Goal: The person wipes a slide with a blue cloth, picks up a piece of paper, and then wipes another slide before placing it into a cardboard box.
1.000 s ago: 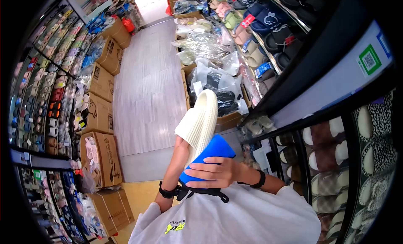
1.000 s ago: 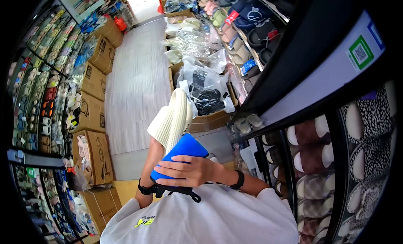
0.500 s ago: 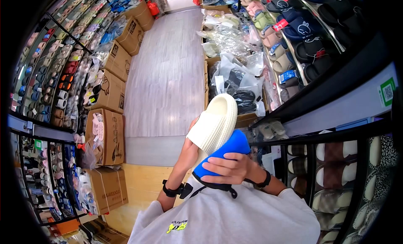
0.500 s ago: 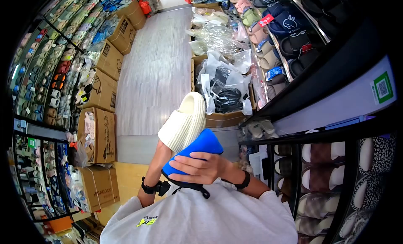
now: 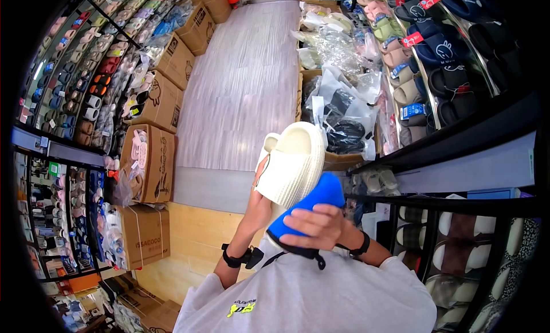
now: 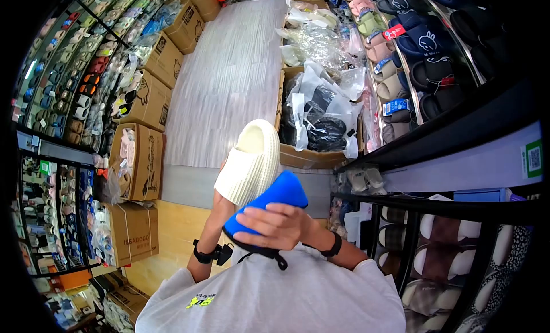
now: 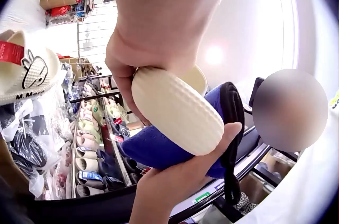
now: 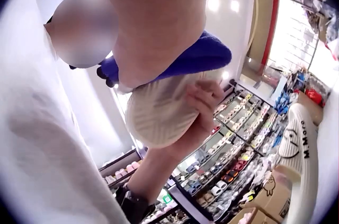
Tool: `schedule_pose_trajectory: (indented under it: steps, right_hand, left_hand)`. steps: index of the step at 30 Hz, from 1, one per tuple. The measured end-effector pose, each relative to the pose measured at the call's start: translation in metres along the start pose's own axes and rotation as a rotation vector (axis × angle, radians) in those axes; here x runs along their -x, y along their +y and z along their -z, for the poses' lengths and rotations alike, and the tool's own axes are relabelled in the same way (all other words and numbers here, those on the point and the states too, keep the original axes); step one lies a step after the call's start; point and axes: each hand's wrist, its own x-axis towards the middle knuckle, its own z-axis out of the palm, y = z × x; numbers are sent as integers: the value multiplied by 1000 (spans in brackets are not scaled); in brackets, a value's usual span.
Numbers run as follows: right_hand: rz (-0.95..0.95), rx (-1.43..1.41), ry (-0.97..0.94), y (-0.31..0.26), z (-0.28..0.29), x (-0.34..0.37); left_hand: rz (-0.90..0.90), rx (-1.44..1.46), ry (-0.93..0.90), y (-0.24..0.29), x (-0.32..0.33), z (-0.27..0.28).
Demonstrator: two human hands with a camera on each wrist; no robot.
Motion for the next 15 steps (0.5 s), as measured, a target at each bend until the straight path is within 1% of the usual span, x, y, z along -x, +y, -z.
schedule_pose_trajectory:
  steps: [2, 3, 4, 6, 7, 8, 10, 11, 12, 14, 15]
  right_hand:
    - [-170, -7, 26, 11, 8, -3]
    - [-233, 31, 108, 16, 4, -2]
    - [-309, 60, 138, 20, 9, -5]
    - [-458, 58, 236, 24, 13, -16]
    - [-497, 65, 214, 23, 15, -16]
    - [-497, 74, 216, 20, 15, -15]
    - [-397, 148, 122, 9, 11, -11]
    - [-332, 161, 102, 3, 8, -9]
    - [-240, 174, 29, 1, 10, -1]
    - [-150, 197, 1, 9, 16, 4]
    - [-237, 149, 68, 11, 16, 4]
  left_hand:
    - [-75, -45, -69, 14, 3, -4]
    - [-71, -23, -82, 10, 3, -1]
    - [-72, -20, -83, 13, 3, -4]
    - [-201, -283, -137, 25, -1, -11]
    - [-182, -263, -117, 23, -3, -14]
    - [-184, -262, -125, 20, -5, -15]
    - [-225, -204, -97, 14, -10, -19]
    - [-191, -149, -94, 17, -10, -22]
    - [-200, -119, -132, 13, -12, -20]
    - [-184, -97, -144, 14, -14, -20]
    - [-207, -146, -140, 14, -15, -19]
